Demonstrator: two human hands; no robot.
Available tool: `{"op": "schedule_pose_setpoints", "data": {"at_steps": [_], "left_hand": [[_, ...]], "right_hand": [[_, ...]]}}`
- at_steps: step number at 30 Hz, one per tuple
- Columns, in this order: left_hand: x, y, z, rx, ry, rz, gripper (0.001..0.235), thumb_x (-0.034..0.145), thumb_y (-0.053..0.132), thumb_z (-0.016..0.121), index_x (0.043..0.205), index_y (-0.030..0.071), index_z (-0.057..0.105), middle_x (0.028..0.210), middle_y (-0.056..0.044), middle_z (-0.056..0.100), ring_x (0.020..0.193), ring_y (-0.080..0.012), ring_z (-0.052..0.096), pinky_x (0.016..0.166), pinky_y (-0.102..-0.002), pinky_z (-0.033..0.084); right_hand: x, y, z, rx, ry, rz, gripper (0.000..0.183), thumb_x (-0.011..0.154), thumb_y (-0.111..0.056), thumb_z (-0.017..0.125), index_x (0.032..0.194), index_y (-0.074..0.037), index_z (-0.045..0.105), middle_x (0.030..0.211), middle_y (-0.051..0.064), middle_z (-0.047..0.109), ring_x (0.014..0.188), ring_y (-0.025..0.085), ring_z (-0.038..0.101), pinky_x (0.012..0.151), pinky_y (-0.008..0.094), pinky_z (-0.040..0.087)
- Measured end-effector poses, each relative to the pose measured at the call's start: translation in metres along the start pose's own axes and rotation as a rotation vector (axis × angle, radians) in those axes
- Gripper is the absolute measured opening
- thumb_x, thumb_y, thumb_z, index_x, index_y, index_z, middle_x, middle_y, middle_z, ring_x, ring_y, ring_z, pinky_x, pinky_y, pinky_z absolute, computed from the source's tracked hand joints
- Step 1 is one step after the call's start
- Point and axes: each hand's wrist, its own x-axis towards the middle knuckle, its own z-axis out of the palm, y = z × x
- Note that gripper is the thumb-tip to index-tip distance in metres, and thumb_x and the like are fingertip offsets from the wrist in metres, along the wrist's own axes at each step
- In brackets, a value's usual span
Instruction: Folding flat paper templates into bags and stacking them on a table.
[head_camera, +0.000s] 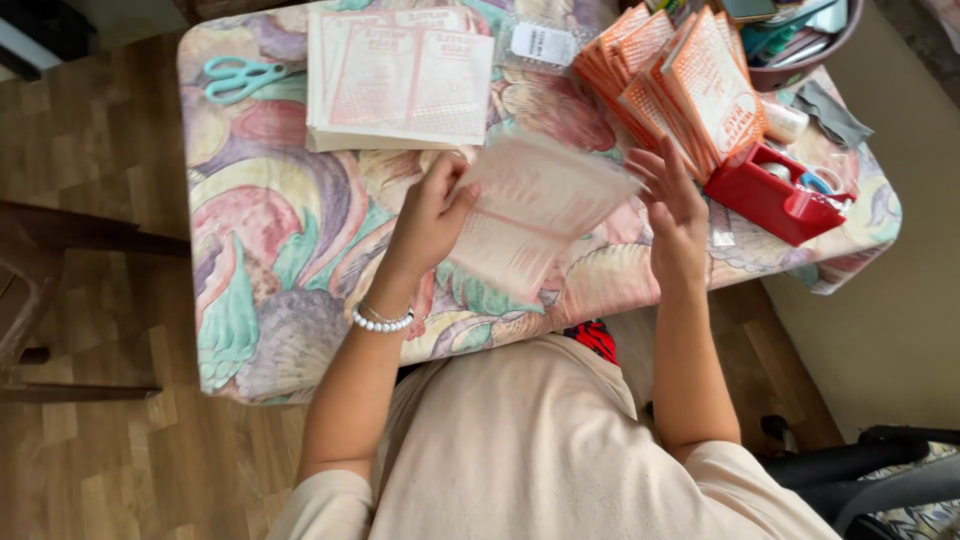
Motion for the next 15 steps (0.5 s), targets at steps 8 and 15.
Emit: {"op": "schedule_pose_setpoints", "data": {"at_steps": [8,15], "left_hand": [[-0.057,0.028,-0.007,-0.500,0.349,0.081,0.010,0.107,0.016,0.053,0.115,0.016,0.047,0.093,0.008,0.054,0.091,-0.0031,0.048,0.087,-0.024,0.043],[-0.070,0.001,0.002,-0.448,0.317,0.087,0.023,0.112,0.031,0.049,0.124,0.012,0.053,0.092,0.001,0.059,0.094,-0.0055,0.051,0.093,-0.029,0.041]], "right_hand": [[0.024,0.021,0.081,0.176,-0.116,0.079,0.087,0.073,-0.017,0.091,0.145,-0.002,0.045,0.129,0.017,0.062,0.117,0.023,0.064,0.104,0.041,0.053],[0.007,0.023,0.109,-0.040,0.060,0.260,0.038,0.076,-0.001,0.095,0.109,-0.004,0.075,0.095,0.009,0.076,0.089,0.013,0.072,0.085,0.033,0.062]]}}
